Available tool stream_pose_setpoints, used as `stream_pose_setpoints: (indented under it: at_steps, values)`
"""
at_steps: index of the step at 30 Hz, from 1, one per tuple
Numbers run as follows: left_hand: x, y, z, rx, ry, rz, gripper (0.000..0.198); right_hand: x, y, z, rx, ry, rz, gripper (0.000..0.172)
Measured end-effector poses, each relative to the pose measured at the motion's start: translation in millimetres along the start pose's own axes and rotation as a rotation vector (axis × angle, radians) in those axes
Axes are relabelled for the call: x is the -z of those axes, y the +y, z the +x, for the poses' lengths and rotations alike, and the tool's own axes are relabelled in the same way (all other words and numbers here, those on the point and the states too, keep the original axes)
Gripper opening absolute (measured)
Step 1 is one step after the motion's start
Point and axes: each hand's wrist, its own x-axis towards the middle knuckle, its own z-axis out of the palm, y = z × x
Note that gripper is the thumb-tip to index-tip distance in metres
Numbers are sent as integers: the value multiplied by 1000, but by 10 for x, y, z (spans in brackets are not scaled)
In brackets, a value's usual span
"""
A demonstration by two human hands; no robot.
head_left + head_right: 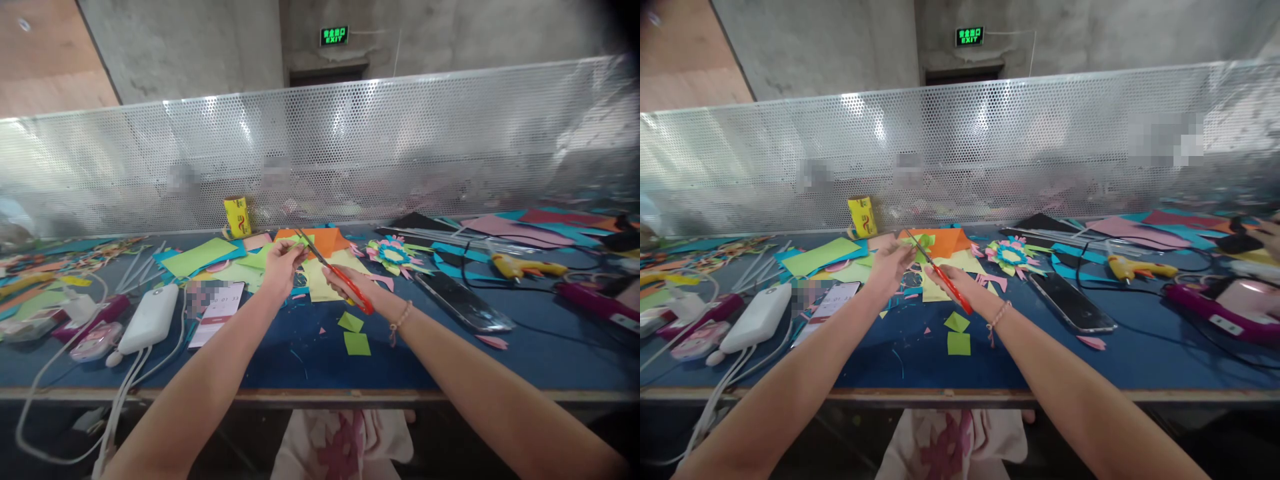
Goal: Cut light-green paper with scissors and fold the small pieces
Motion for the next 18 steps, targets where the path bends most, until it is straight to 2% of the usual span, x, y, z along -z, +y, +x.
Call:
stream_pose_setpoints:
  at_steps: [10,18]
  values:
    - [-32,13,-31,27,-4,12,20,-6,-89,-37,-47,7,9,45]
    - [-32,32,-28,54,2,-5,18,4,-185,-81,-26,25,-59,46]
